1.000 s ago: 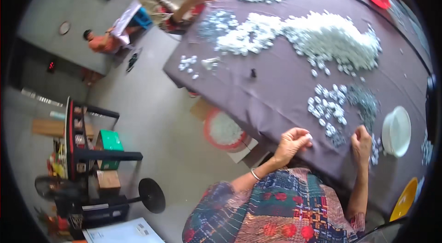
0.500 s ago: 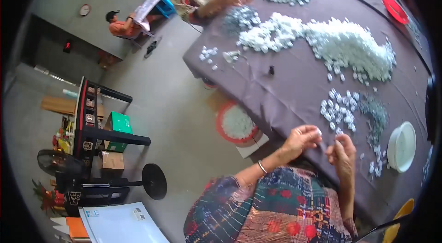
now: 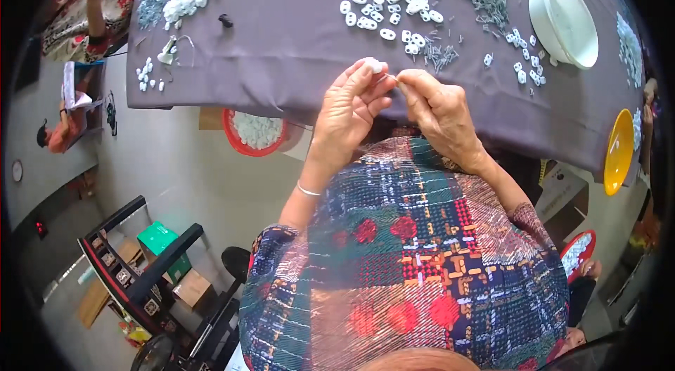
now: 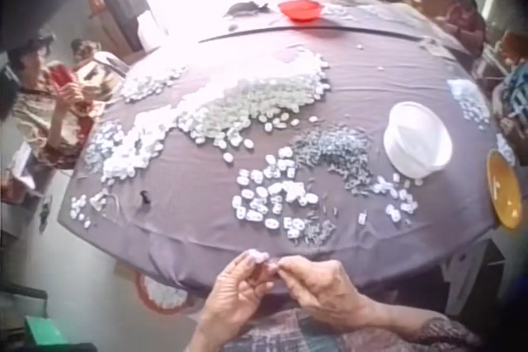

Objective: The person pokes holes in small plastic components with a wooden stick, then inserts small springs into the plastic pieces and joins them together by hand.

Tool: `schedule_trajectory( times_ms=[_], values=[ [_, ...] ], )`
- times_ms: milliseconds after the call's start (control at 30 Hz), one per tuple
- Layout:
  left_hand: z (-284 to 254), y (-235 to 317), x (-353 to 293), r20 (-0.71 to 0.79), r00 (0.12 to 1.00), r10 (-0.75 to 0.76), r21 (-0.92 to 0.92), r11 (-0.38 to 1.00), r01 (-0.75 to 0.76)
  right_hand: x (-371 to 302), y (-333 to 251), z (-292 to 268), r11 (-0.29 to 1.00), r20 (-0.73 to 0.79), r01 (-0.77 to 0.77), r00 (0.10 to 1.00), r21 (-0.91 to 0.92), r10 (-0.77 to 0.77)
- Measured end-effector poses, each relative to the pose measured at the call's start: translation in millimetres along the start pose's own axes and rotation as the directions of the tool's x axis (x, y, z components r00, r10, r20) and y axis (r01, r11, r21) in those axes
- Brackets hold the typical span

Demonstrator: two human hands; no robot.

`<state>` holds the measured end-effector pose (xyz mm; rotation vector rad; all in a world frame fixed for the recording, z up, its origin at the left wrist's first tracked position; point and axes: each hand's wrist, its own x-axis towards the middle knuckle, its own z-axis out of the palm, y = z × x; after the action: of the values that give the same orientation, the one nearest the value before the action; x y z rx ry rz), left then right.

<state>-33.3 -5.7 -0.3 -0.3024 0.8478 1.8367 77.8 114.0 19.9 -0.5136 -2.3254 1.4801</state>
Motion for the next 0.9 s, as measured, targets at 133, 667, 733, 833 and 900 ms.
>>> schedule_trajectory(
  times_ms=[133,667,733,833,900],
  values=[
    [3,-6,-4,0.020,0.999,-0.047,-0.062,0.997,0.049,-3,1,-2,0.990,-0.029,0.073,0.997,-0.123,-0.077],
    [1,-18,-4,-0.024,1.000,-0.014,-0.076,0.997,0.013,-7,0,11,0.967,-0.012,0.019,1.000,-0.256,-0.023],
    [2,-19,-5,-0.060,0.998,0.023,-0.036,0.999,-0.025,-7,1,13,0.962,-0.004,0.002,1.000,-0.274,-0.004],
    [2,-22,-6,-0.051,0.994,0.097,0.002,0.995,-0.097,-8,1,15,0.952,0.001,-0.023,1.000,-0.305,0.024],
    [3,-24,-6,-0.053,0.991,0.122,0.018,0.993,-0.121,-9,1,15,0.948,-0.003,-0.033,0.999,-0.316,0.034]
  ],
)
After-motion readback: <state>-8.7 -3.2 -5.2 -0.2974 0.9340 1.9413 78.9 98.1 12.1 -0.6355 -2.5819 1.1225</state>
